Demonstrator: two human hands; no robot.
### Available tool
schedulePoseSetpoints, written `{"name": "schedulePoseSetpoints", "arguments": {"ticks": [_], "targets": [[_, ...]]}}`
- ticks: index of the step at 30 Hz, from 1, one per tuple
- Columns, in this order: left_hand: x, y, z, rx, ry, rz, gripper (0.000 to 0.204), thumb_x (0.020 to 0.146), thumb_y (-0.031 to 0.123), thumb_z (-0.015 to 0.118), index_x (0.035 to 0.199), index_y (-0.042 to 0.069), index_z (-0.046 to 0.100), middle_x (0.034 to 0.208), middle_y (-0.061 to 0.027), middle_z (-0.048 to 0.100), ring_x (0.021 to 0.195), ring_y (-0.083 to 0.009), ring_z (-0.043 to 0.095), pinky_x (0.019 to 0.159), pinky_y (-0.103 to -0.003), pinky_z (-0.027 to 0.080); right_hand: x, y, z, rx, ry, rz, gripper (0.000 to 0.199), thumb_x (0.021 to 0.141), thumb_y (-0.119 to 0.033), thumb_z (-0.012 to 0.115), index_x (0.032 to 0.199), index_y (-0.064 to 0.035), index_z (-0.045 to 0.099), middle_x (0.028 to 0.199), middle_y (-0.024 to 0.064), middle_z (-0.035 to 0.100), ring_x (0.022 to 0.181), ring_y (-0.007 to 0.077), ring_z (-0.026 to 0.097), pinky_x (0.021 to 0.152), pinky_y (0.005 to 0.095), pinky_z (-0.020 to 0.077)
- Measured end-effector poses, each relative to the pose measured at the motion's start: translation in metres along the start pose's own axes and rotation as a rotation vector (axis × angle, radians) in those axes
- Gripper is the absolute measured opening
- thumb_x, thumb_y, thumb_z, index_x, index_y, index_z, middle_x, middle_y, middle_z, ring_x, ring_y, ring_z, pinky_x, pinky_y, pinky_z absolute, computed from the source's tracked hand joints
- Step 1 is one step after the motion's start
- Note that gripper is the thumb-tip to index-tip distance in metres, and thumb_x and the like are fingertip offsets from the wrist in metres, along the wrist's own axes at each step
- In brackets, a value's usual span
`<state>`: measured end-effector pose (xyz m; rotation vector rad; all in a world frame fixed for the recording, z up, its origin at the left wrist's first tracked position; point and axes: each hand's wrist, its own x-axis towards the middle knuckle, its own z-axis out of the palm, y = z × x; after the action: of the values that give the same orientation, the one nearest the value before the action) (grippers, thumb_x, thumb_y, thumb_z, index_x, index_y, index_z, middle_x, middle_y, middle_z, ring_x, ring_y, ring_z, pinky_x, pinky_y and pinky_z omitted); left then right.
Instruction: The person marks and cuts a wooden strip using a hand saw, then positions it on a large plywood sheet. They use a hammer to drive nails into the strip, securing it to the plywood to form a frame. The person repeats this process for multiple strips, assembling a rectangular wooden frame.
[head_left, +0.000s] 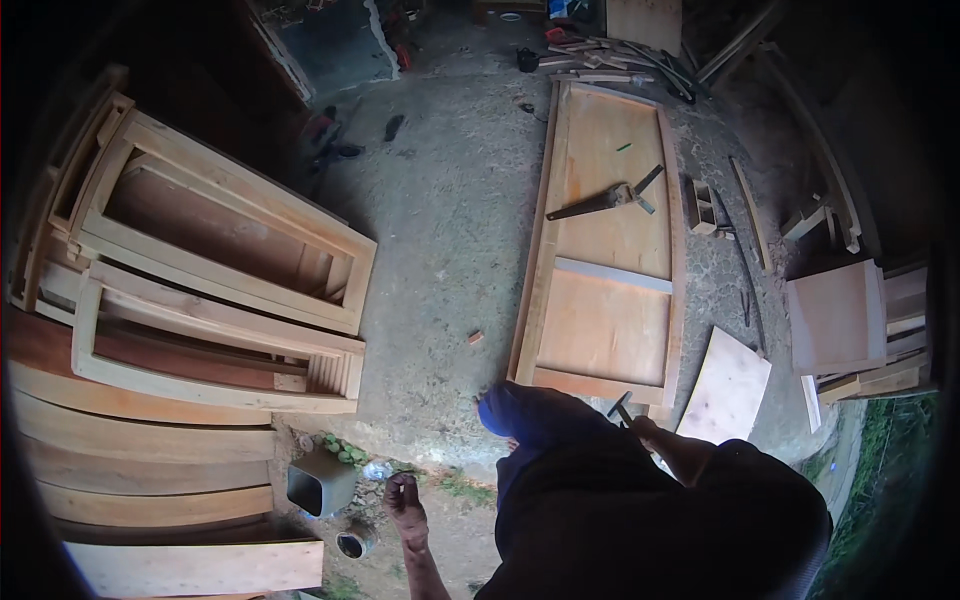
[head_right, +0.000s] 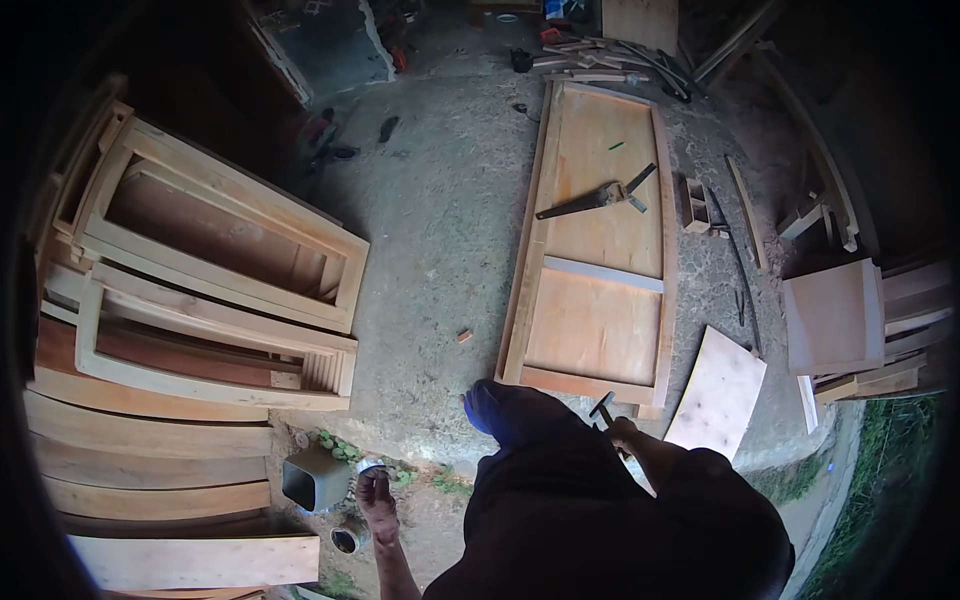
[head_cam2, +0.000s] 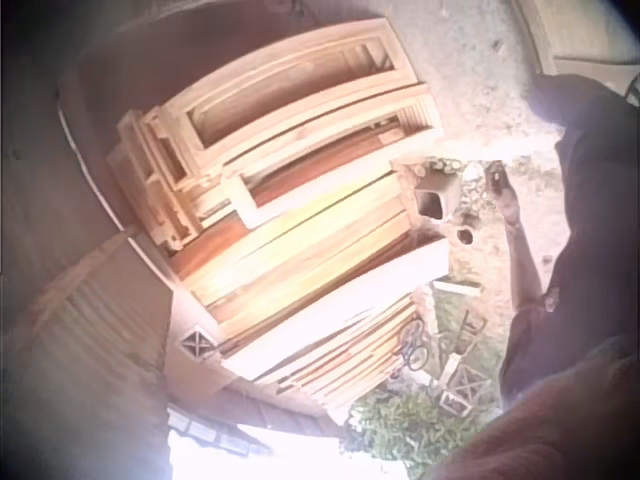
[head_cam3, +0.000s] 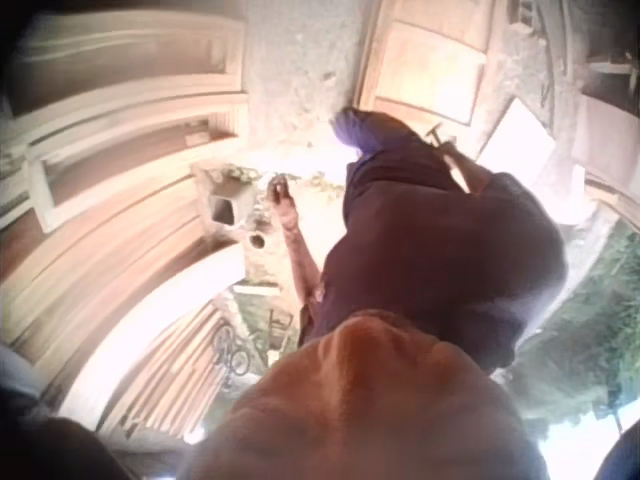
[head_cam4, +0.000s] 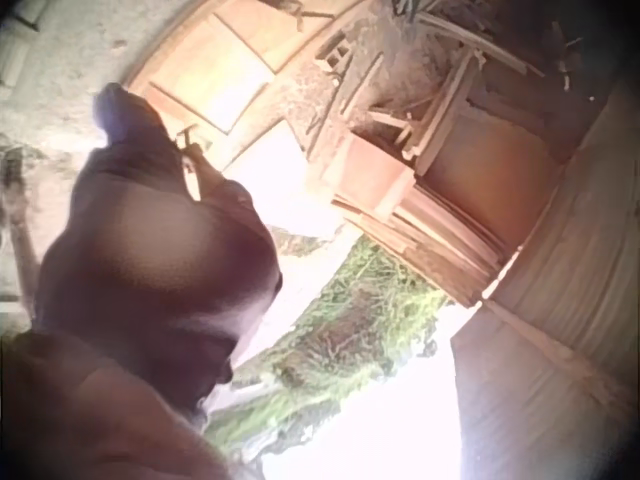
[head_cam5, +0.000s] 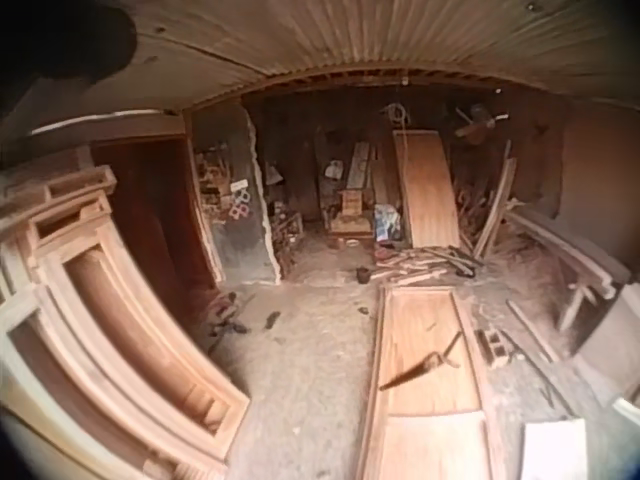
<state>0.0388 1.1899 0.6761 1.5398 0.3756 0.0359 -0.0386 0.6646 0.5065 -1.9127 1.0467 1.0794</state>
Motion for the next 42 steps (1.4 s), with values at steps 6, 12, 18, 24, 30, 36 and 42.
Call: {"name": "schedulePoseSetpoints", "arguments": {"ticks": [6, 12, 18, 24, 30, 36, 42], "targets": [[0.161, 0.043, 0.028, 0.032, -0.283, 0.127, 0.010, 0.097, 0.000, 0.056, 0.103, 0.002, 0.064, 0.094, -0.0067, 0.068, 0.092, -0.0174, 0.066, 0.091, -0.032, 0.050, -0.010, -0.041, 0.078, 0.376, -0.029, 0.220, 0.024, 0.078, -0.018, 0.075, 0.081, 0.0041, 0.067, 0.072, 0.0152, 0.067, 0.055, 0.0243, 0.064, 0.045, 0.0399, 0.0495], [0.260, 0.029, 0.107, 0.420, -0.708, 0.000, 0.011, 0.098, 0.002, 0.058, 0.108, -0.001, 0.062, 0.093, -0.0091, 0.068, 0.085, -0.0185, 0.068, 0.079, -0.031, 0.053, 0.027, -0.095, 0.118, 0.618, 0.076, 0.350, 0.032, 0.083, -0.025, 0.076, 0.094, 0.0046, 0.070, 0.079, 0.0128, 0.068, 0.064, 0.0218, 0.064, 0.054, 0.0409, 0.0513], [0.384, 0.053, 0.230, 0.590, -0.967, -0.183, 0.023, 0.095, 0.014, 0.064, 0.113, -0.002, 0.065, 0.096, -0.0106, 0.075, 0.077, -0.0129, 0.065, 0.075, -0.028, 0.052, 0.022, -0.238, 0.046, 0.928, 0.162, 0.234, 0.026, 0.090, -0.024, 0.060, 0.097, 0.0006, 0.060, 0.068, 0.0109, 0.062, 0.056, 0.0222, 0.064, 0.048, 0.0403, 0.0519], [0.517, 0.056, 0.408, 0.582, -1.364, -0.213, 0.018, 0.099, 0.005, 0.058, 0.114, -0.004, 0.064, 0.099, -0.0111, 0.074, 0.091, -0.0104, 0.066, 0.084, -0.024, 0.050, 0.062, -0.345, 0.007, 1.174, 0.376, 0.160, 0.027, 0.093, -0.028, 0.062, 0.102, -0.0025, 0.058, 0.070, 0.0074, 0.060, 0.054, 0.0170, 0.059, 0.044, 0.0340, 0.0488], [0.598, -0.013, 0.595, 0.657, -1.620, -0.198, 0.011, 0.101, 0.010, 0.058, 0.101, 0.000, 0.062, 0.097, -0.0122, 0.074, 0.092, -0.0138, 0.068, 0.084, -0.027, 0.050, 0.141, -0.436, 0.001, 1.515, 0.458, 0.229, 0.026, 0.094, -0.028, 0.063, 0.101, -0.0039, 0.058, 0.070, 0.0055, 0.057, 0.055, 0.0146, 0.056, 0.046, 0.0335, 0.0469], [0.621, -0.122, 0.714, 0.901, -1.938, -0.101, 0.021, 0.102, 0.016, 0.055, 0.096, -0.002, 0.064, 0.090, -0.0116, 0.074, 0.079, -0.0154, 0.068, 0.073, -0.029, 0.054, 0.193, -0.521, -0.050, 1.734, 0.576, 0.364, 0.023, 0.098, -0.027, 0.059, 0.095, -0.0047, 0.057, 0.073, 0.0025, 0.055, 0.060, 0.0112, 0.053, 0.052, 0.0307, 0.0439], [0.587, -0.280, 0.809, 1.049, -2.274, 0.381, 0.023, 0.096, 0.023, 0.061, 0.089, 0.003, 0.069, 0.076, -0.0053, 0.069, 0.064, -0.0109, 0.059, 0.061, -0.030, 0.049, 0.311, -0.520, -0.043, 1.918, 0.633, 0.358, 0.035, 0.098, -0.026, 0.061, 0.117, 0.0029, 0.054, 0.076, 0.0041, 0.056, 0.062, 0.0134, 0.053, 0.054, 0.0320, 0.0436]]}}
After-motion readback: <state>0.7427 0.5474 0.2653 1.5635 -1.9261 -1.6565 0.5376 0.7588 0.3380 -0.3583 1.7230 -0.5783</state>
